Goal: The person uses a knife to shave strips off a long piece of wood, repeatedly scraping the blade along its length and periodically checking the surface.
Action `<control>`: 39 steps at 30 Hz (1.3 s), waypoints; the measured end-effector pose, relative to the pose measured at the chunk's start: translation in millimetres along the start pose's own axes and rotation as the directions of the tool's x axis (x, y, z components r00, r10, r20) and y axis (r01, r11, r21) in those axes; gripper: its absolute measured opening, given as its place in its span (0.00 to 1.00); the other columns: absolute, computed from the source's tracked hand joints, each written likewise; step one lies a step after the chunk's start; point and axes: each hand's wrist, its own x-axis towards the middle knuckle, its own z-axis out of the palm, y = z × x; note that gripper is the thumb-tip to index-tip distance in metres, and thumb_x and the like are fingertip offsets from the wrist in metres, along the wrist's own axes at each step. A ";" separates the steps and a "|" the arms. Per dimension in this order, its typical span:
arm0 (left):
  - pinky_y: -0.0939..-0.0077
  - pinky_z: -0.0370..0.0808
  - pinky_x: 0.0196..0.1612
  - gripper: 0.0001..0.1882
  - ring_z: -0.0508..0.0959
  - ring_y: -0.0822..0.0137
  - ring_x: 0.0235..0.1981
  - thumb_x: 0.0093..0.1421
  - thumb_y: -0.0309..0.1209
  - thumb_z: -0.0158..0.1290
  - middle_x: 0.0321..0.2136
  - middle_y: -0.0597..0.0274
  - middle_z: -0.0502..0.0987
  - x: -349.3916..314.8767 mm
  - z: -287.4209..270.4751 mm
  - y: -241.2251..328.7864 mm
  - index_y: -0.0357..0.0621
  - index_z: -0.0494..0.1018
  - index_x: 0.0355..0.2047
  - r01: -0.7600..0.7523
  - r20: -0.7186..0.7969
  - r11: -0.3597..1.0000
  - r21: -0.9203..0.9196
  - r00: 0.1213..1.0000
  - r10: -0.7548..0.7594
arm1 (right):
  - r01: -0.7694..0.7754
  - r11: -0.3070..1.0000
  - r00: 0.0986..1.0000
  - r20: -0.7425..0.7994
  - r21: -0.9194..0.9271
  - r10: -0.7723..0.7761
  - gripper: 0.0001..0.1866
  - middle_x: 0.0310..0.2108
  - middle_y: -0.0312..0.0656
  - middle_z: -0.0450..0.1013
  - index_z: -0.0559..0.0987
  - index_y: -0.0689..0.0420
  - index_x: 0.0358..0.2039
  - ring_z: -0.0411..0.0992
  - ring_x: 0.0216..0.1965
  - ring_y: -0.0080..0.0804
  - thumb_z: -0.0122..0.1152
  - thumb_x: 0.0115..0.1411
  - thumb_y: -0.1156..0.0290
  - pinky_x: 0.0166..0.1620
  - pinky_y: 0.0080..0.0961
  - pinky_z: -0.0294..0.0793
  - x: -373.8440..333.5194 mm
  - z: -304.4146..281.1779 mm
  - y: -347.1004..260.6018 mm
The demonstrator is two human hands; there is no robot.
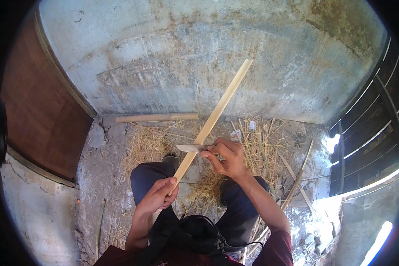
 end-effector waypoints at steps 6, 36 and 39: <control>0.81 0.54 0.15 0.26 0.57 0.82 0.13 0.84 0.52 0.41 0.17 0.75 0.59 -3.1 -0.5 -6.4 0.49 0.66 0.31 0.027 0.033 1.000 -0.008 0.999 -0.027 | -0.122 0.992 0.979 -0.165 0.019 0.123 0.13 0.26 0.43 0.80 0.80 0.58 0.30 0.80 0.25 0.33 0.80 0.61 0.73 0.29 0.28 0.75 9.5 -8.0 4.1; 0.75 0.60 0.26 0.27 0.62 0.80 0.21 0.84 0.47 0.43 0.19 0.74 0.63 14.1 19.7 -2.0 0.44 0.68 0.28 -0.190 -0.226 0.884 0.427 0.924 0.308 | -0.223 0.968 0.905 0.345 -0.117 0.250 0.13 0.33 0.53 0.78 0.81 0.63 0.40 0.80 0.35 0.59 0.63 0.51 0.81 0.39 0.49 0.80 -0.3 3.1 4.6; 0.67 0.61 0.26 0.28 0.63 0.74 0.21 0.83 0.47 0.44 0.18 0.66 0.64 19.6 23.5 0.0 0.38 0.69 0.30 -0.180 -0.257 0.849 0.497 0.904 0.342 | -0.153 0.974 0.910 0.361 -0.169 0.206 0.12 0.32 0.52 0.77 0.80 0.62 0.38 0.79 0.33 0.58 0.64 0.50 0.80 0.38 0.50 0.80 1.1 5.1 -2.1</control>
